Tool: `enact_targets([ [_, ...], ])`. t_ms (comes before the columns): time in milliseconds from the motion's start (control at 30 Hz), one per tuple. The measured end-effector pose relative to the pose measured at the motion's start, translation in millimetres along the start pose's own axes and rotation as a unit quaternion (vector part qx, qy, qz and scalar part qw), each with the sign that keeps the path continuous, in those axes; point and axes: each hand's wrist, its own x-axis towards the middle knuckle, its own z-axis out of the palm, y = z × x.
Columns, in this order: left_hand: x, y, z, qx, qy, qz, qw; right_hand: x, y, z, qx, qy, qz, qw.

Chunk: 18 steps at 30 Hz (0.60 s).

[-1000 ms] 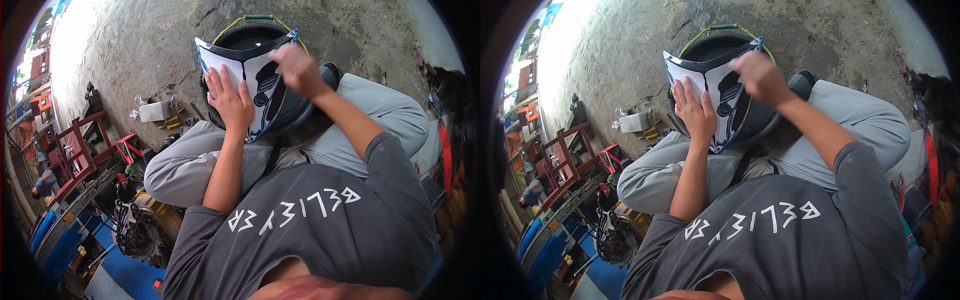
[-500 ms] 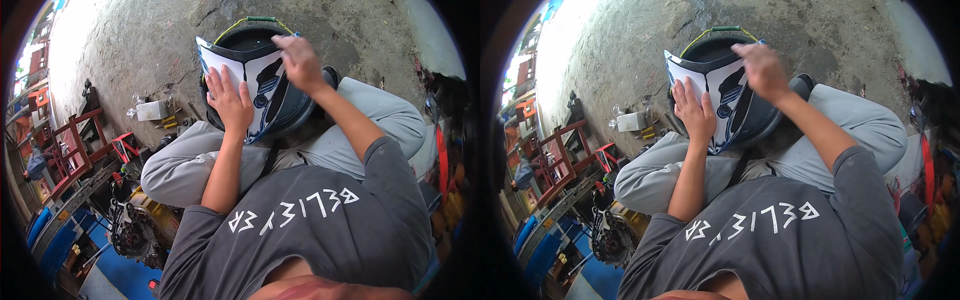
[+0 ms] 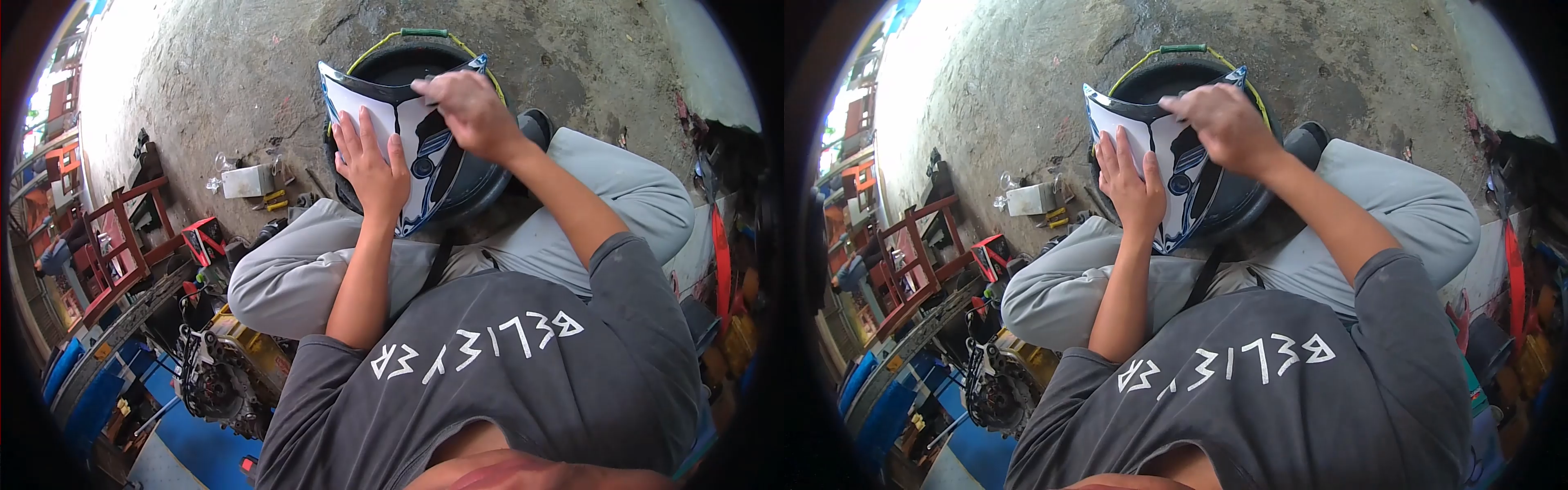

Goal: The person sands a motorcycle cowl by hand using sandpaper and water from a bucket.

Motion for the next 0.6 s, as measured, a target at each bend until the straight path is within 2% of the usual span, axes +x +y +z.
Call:
enact_targets([
  [67,0,-1,-1,-0.007,0.000,0.003,1.000,-3,27,-6,-0.007,0.021,0.043,0.999],
  [100,-1,-2,-1,-0.006,0.001,0.004,1.000,-4,31,-11,-0.022,0.016,0.130,0.991],
  [200,-1,-1,1,0.000,0.006,0.002,1.000,-3,25,-6,-0.019,0.022,0.083,0.996],
  [233,-1,-1,1,0.004,0.007,0.001,1.000,0,13,-2,-0.018,0.009,0.031,0.999],
  [333,-2,1,1,0.010,0.003,0.000,1.000,0,-5,1,0.012,-0.032,-0.015,0.999],
  [367,-2,1,0,0.012,0.002,0.000,1.000,1,0,0,0.035,-0.031,0.012,0.999],
  [467,-2,2,-3,0.003,-0.003,0.001,1.000,-6,31,-2,0.003,0.007,0.016,1.000],
  [600,-3,3,-4,0.005,-0.020,-0.007,1.000,-7,44,-9,0.042,0.082,0.152,0.984],
])
